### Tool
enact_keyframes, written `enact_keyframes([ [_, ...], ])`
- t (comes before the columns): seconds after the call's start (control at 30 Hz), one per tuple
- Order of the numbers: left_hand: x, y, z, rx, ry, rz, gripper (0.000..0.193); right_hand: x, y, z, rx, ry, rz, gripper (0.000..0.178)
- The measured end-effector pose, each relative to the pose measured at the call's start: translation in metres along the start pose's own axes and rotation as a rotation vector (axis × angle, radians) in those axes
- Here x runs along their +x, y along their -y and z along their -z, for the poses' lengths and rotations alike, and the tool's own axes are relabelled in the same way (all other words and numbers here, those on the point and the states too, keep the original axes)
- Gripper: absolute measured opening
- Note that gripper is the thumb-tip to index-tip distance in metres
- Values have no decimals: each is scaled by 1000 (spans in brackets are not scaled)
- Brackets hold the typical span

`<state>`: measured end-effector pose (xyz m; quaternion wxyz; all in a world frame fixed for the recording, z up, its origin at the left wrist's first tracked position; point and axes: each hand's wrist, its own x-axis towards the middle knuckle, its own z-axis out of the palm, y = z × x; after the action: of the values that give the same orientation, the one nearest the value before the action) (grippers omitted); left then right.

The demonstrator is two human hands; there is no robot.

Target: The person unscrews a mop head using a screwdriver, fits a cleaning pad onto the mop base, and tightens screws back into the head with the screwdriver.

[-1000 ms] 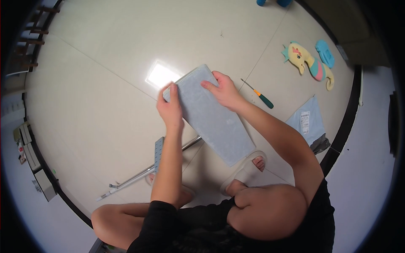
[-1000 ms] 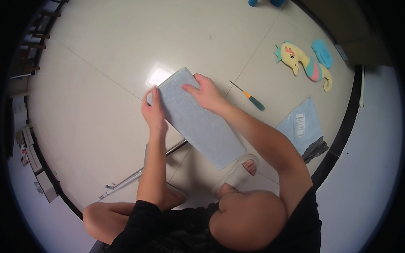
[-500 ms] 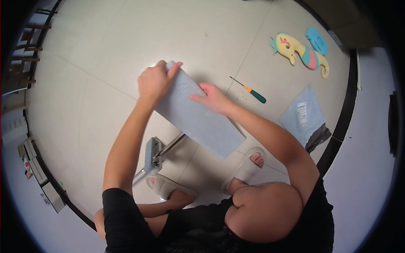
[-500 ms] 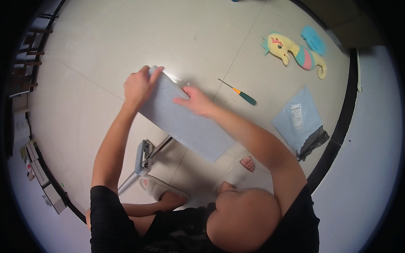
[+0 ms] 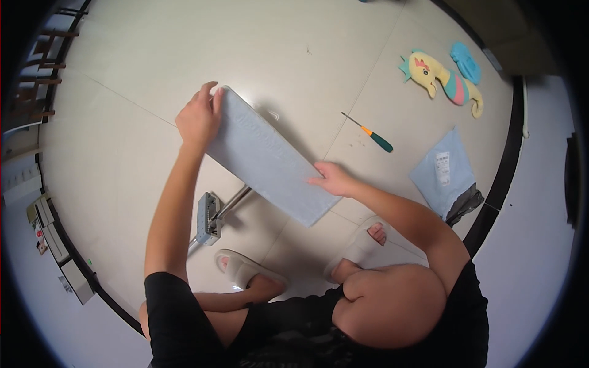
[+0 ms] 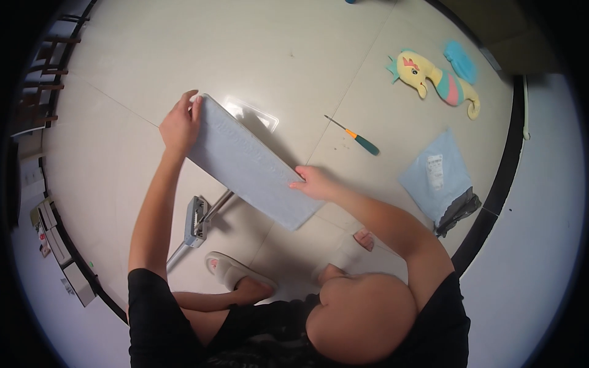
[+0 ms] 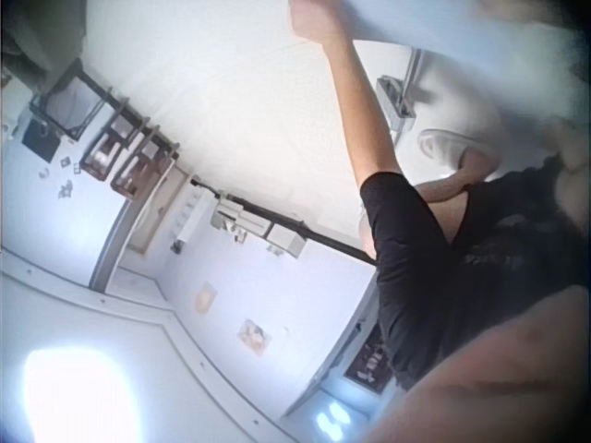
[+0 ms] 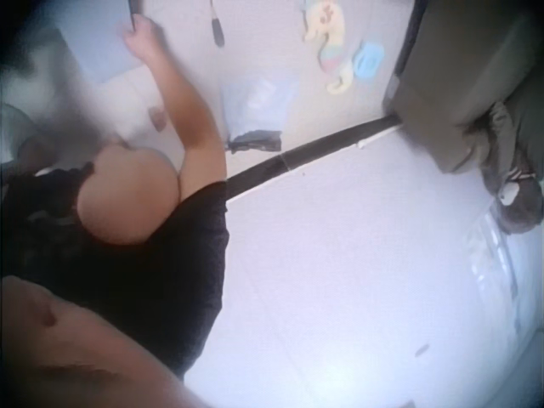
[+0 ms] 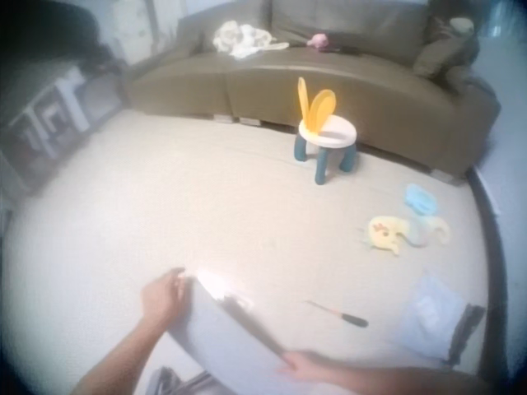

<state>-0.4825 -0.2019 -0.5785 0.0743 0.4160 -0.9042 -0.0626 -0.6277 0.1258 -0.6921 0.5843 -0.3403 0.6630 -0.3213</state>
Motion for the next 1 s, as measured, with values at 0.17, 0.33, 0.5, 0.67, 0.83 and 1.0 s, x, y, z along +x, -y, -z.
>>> enact_keyframes([
  [0.17,-57,-36,-40,275,-185,-114,69,-1,-10,-1,266,27,1,26],
  [0.33,-119,-64,-65,-23,70,-163,90,4,10,-4,466,74,-7,32],
  [0.5,-169,-101,-62,-124,220,-311,98,0,12,-5,579,14,-7,25],
  [0.67,-212,-137,-67,-233,410,-492,105,3,3,3,405,-23,-21,22],
  [0.83,-197,-133,-53,-449,377,-502,103,16,17,11,536,-21,-45,23],
  [1.0,-130,-104,-28,-315,406,-627,95,27,34,38,534,167,-19,23],
])
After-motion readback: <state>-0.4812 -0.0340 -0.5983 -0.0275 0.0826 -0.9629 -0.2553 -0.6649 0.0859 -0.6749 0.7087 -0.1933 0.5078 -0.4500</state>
